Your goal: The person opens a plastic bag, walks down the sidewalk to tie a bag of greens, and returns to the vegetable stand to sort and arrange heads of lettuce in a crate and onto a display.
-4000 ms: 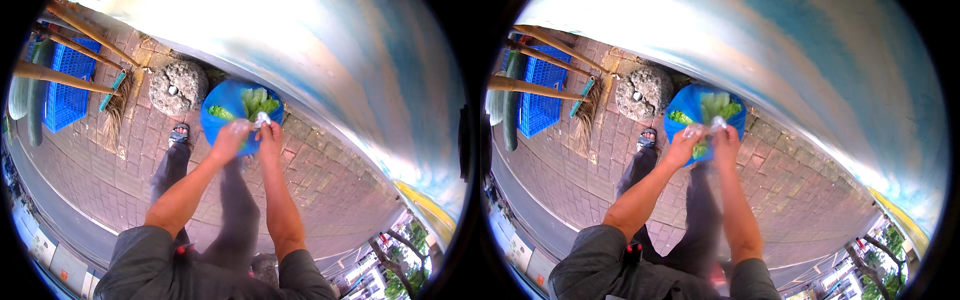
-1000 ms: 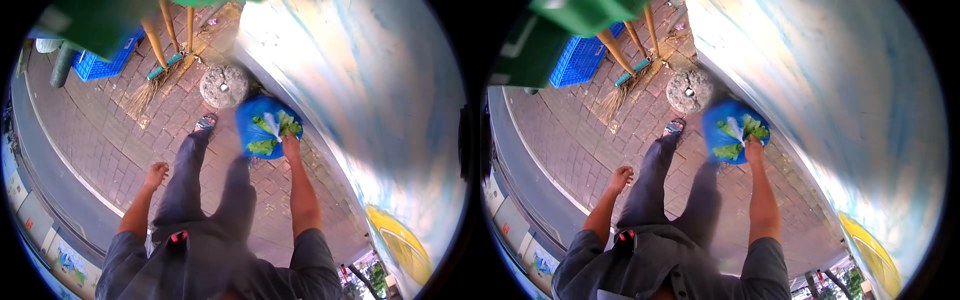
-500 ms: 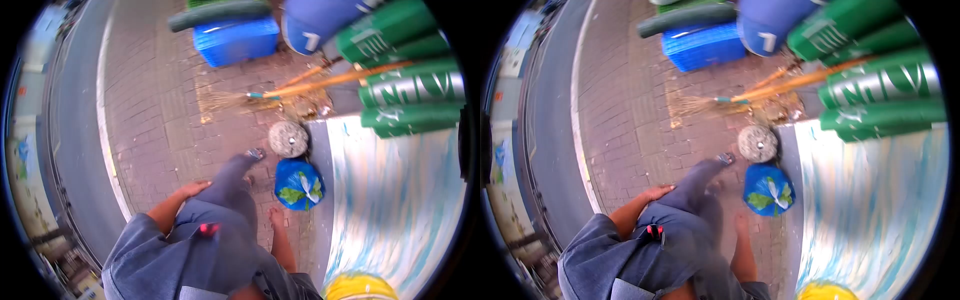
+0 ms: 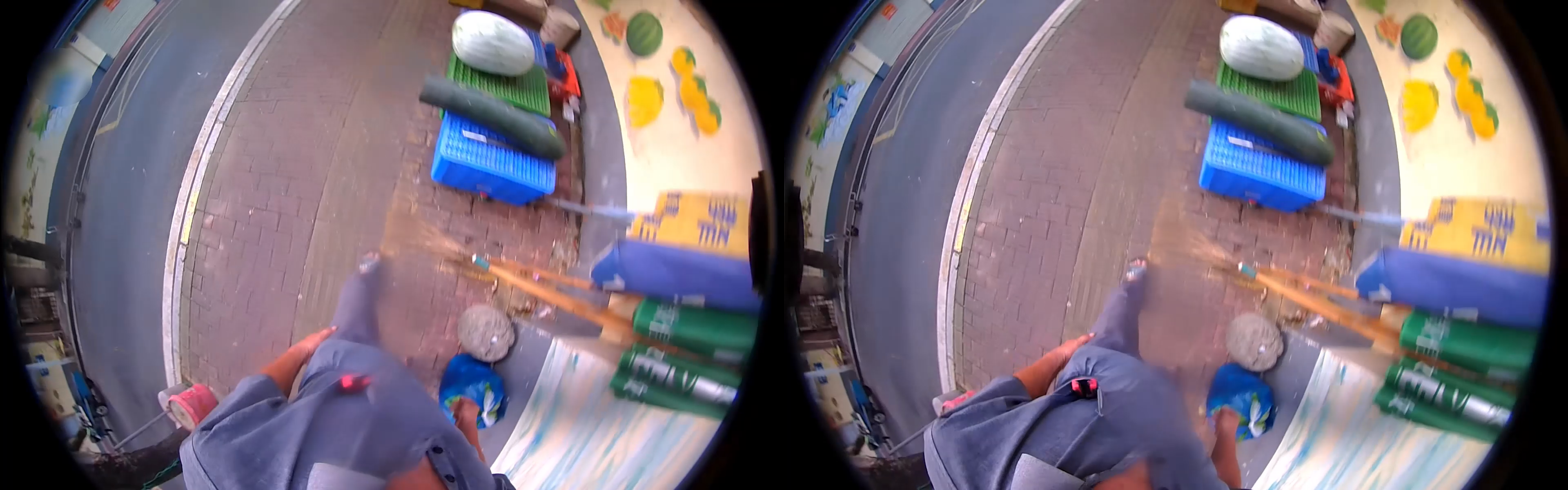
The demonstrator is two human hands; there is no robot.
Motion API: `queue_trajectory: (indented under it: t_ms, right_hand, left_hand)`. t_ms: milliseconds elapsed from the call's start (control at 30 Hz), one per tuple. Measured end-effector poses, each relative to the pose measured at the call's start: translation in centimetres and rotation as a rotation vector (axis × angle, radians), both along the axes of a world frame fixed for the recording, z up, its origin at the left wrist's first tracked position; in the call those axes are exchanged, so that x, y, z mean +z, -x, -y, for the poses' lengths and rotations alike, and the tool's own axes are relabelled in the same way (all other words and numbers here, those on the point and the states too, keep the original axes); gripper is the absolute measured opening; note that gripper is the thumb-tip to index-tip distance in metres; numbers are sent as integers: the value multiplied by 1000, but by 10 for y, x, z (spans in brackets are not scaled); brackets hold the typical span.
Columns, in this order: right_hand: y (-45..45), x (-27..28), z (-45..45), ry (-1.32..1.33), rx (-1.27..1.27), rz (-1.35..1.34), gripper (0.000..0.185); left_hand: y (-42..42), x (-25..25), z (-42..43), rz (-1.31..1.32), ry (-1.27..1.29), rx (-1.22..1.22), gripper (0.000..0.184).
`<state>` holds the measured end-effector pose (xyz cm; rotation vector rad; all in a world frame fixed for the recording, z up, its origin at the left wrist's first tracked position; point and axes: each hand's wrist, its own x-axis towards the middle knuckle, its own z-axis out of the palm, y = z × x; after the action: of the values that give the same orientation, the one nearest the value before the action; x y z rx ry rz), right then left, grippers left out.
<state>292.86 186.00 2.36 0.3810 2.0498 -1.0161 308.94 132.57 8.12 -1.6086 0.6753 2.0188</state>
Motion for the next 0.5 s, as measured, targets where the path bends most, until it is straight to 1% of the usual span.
queue_trajectory:
  t_ms: [33, 67, 100, 133, 200, 233, 267, 300, 333, 400, 433, 500]
  right_hand:
    - [13, -13, 14, -13, 367, -138, 23]
    - [26, -25, 29, -32, 690, -338, 23]
    - [44, -36, 38, -114, 1067, -451, 22]
    - [71, -17, 87, -28, 735, -316, 21]
    - [115, 36, 211, 155, 64, -38, 19]
    - [148, 33, 247, 96, 202, -14, 16]
    - [173, 34, 286, 87, 143, 36, 17]
    - [202, 34, 328, 83, 84, 82, 18]
    - [232, 33, 369, 80, 26, 124, 20]
    - [288, 21, 431, 176, 94, 37, 17]
    - [314, 17, 461, 221, 123, -3, 16]
    - [362, 38, 526, 241, 64, 51, 16]
  left_hand:
    - [4, -17, 25, 30, 56, -34, 76]
    - [6, -30, 53, 67, 105, -67, 74]
    - [7, -41, 76, 64, 105, -154, 72]
    - [16, -49, 105, 55, 117, -241, 70]
    - [52, -45, 160, 55, 197, -386, 65]
    - [75, -27, 190, 70, 259, -447, 62]
    - [98, -6, 222, 86, 322, -511, 59]
    - [119, 6, 253, 69, 405, -522, 53]
    - [137, 9, 280, 30, 516, -286, 49]
    - [172, 12, 320, -54, 707, 191, 43]
    - [188, 15, 339, -61, 719, 259, 40]
    - [214, 15, 375, -79, 746, 385, 34]
